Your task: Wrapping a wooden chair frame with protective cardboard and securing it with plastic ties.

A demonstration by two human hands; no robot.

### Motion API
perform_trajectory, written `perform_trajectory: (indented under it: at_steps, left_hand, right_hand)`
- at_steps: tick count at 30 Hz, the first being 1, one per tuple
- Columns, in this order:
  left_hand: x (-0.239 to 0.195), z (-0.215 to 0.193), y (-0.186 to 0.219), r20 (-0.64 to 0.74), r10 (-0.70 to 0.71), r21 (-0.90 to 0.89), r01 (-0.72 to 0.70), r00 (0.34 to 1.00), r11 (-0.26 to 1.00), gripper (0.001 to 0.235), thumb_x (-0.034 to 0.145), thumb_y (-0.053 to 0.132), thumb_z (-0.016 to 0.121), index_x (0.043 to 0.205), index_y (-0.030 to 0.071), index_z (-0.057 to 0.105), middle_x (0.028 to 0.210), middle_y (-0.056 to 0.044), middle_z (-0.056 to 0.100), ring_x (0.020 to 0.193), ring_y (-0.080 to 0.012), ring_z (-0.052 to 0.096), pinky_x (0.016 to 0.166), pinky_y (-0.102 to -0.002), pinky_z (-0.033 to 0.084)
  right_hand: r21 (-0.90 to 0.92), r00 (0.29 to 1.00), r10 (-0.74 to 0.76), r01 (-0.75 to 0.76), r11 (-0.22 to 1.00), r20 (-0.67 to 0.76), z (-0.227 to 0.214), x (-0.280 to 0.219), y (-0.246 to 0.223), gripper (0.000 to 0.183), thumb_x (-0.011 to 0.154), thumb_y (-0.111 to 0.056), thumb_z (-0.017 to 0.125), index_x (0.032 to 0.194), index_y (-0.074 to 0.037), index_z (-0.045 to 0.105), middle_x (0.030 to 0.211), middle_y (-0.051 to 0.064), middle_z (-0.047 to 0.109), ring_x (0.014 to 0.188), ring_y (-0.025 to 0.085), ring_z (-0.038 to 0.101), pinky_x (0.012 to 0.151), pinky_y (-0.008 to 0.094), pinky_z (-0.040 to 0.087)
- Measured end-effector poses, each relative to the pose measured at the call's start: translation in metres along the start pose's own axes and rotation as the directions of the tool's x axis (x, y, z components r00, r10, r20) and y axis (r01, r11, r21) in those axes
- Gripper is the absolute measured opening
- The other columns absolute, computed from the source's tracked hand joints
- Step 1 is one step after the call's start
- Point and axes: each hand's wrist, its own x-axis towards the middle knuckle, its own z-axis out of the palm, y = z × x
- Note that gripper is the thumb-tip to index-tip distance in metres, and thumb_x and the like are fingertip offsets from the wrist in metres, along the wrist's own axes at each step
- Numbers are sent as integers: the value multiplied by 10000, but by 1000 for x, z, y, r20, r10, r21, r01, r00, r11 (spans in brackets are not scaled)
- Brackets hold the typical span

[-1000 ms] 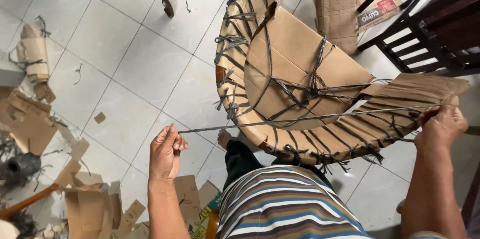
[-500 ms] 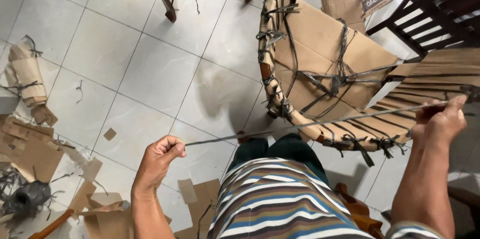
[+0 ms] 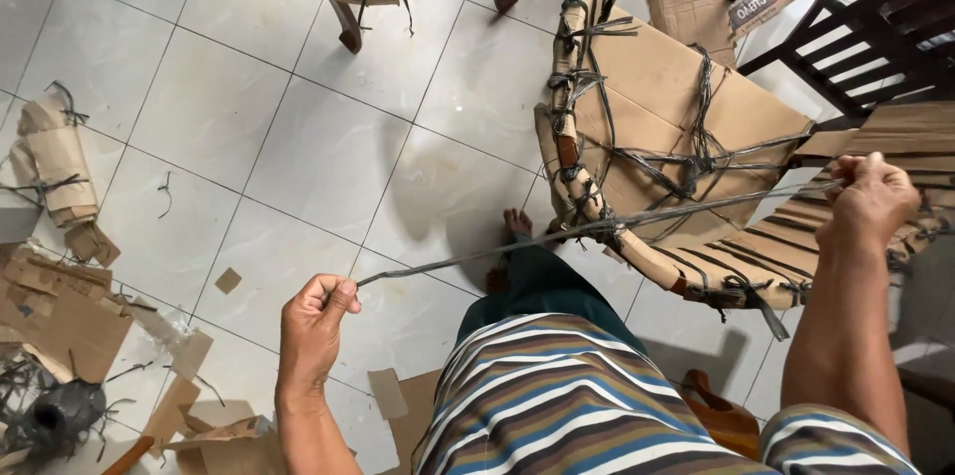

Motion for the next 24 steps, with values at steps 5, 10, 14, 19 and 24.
perform_trajectory:
  at_steps: [5, 10, 14, 19, 24]
  left_hand:
    - [21, 8, 30, 113, 12, 110, -25, 994, 994, 283, 990, 304, 655, 794, 101, 665, 696, -9, 636, 725, -120, 586, 772, -282, 469]
    - [58, 45, 74, 332, 108, 167, -171, 937, 971, 354, 999, 368, 611, 739, 128, 632, 646, 10, 630, 652, -113, 598, 680, -270, 476]
    - [95, 69, 113, 399, 112, 205, -208, 910, 956, 453, 989, 479, 562, 743, 106, 639, 604, -6, 589, 599, -109, 566, 624, -271, 453]
    - [141, 66, 139, 383, 85, 151, -153, 920, 977, 472, 1022, 417, 581, 675, 117, 469, 659, -2, 569, 613, -115, 512, 647, -268, 435]
    - [188, 50, 144, 262, 129, 68, -151, 956, 986, 510, 1070, 361, 488, 634, 97, 486, 593, -28, 489, 696, -174, 637, 726, -312, 501]
  right_hand:
    - [-76, 965, -232, 243, 967, 125, 53, -53, -16, 204, 1063, -44, 535, 1097, -213, 645, 1065, -63, 693, 863, 3, 602, 726, 137, 496]
    - [-301, 840, 28, 162, 940, 541, 150, -222, -96, 322, 1061, -294, 489, 1372, -277, 572, 1475, -57, 608, 1327, 250, 620, 766, 416, 659]
    - [-44, 9, 44, 333, 942, 999, 204, -260, -59, 774, 947, -496, 524, 1592, -167, 254, 1447, 172, 573, 1213, 270, 633, 904, 406, 611]
    - [-150, -149, 159, 70, 986, 976, 242, -271, -50, 288, 1069, -277, 504, 1234, -64, 607, 806, 24, 555, 726, 138, 600, 665, 277, 529]
    - [-239, -53, 269, 324, 915, 962, 265, -236, -89, 512, 1029, -534, 399, 879, -116, 653, 830, 7, 548, 752, 142, 459, 734, 275, 369]
